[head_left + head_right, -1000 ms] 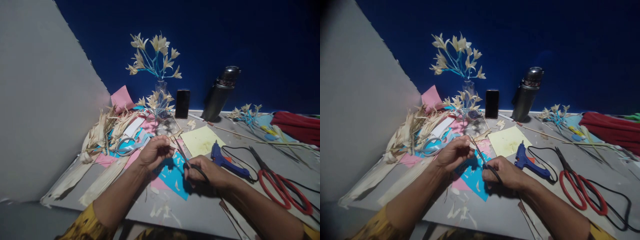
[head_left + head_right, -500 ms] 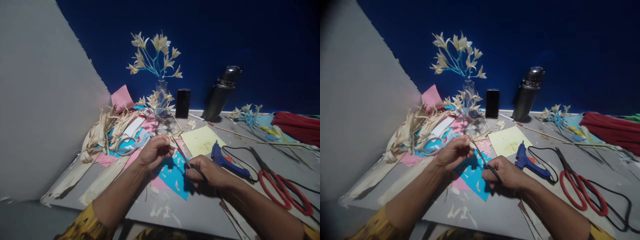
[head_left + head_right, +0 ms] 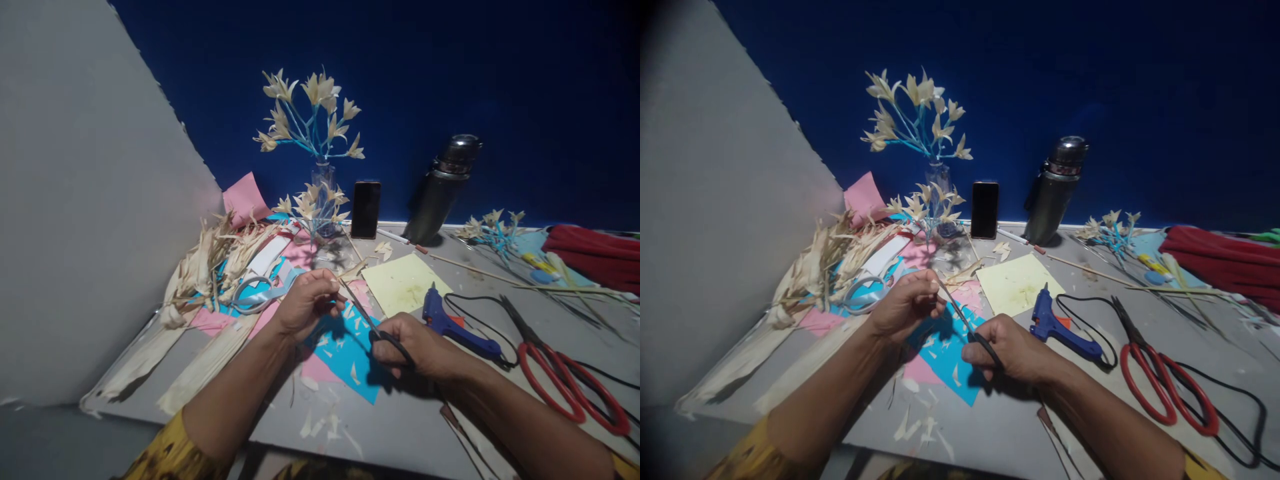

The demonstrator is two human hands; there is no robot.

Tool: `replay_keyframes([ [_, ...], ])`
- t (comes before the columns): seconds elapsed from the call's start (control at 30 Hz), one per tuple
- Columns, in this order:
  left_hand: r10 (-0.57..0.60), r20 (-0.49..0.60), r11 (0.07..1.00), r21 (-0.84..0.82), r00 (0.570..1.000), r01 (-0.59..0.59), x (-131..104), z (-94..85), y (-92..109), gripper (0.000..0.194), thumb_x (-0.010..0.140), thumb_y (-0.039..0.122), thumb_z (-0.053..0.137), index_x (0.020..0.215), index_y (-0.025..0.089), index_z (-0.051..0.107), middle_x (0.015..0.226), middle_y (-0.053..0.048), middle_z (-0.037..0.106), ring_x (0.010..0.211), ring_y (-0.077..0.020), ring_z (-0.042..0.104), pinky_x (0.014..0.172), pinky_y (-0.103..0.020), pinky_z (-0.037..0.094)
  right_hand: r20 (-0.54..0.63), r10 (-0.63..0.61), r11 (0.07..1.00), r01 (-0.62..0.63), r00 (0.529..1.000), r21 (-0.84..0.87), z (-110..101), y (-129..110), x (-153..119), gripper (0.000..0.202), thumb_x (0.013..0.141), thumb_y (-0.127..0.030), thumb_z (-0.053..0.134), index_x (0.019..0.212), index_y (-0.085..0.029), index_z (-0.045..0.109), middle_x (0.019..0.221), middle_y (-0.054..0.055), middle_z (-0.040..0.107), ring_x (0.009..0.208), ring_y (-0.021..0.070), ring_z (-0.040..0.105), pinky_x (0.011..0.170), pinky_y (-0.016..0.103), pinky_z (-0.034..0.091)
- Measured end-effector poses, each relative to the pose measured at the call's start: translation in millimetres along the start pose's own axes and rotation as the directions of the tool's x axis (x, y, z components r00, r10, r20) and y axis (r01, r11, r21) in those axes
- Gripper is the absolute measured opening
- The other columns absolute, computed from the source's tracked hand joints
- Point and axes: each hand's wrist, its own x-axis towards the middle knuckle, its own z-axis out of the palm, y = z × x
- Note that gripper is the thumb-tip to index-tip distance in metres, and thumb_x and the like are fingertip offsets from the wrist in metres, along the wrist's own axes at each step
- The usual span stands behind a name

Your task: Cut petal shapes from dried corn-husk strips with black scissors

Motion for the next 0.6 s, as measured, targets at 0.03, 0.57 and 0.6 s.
replay_keyframes([
  [0.03, 0.006, -0.002, 1.000, 0.007, 1.000, -0.006, 0.0, -0.1, 0.1, 0.014, 0.066, 0.017, 0.071, 0.068, 0.016, 0.057, 0.055, -0.002, 0.063, 0.047, -0.0118, 0.058, 0.046, -0.020, 0.042, 0.001, 0.008, 1.000, -0.008, 1.000, 0.006, 0.1, 0.2, 0.0, 0.037, 0.078, -0.036, 0.067, 0.050, -0.015, 0.055, 0.042, -0.003, 0.049, 0.037, 0.0060, 0.036, 0.037, 0.020, 0.021],
  [0.57, 0.031, -0.035, 0.995, 0.096, 0.999, -0.027, 1.4, -3.0, 1.7, 0.017, 0.064, 0.018, 0.073, 0.064, 0.015, 0.056, 0.055, -0.004, 0.063, 0.047, -0.0133, 0.060, 0.044, -0.020, 0.042, -0.007, 0.071, 0.991, -0.070, 0.997, 0.110, 3.1, -2.8, -0.3, 0.037, 0.073, -0.030, 0.070, 0.044, -0.016, 0.052, 0.037, -0.004, 0.046, 0.033, 0.0057, 0.036, 0.035, 0.020, 0.024],
  [0.6, 0.020, -0.033, 0.997, 0.077, 0.999, -0.018, 1.2, -2.9, 1.9, 0.016, 0.064, 0.017, 0.072, 0.065, 0.015, 0.056, 0.055, -0.004, 0.063, 0.048, -0.0130, 0.060, 0.044, -0.019, 0.042, -0.020, 0.070, 0.990, -0.067, 0.997, 0.125, 3.1, -2.4, 0.3, 0.036, 0.073, -0.030, 0.070, 0.045, -0.016, 0.053, 0.038, -0.003, 0.048, 0.034, 0.0059, 0.037, 0.035, 0.020, 0.024],
])
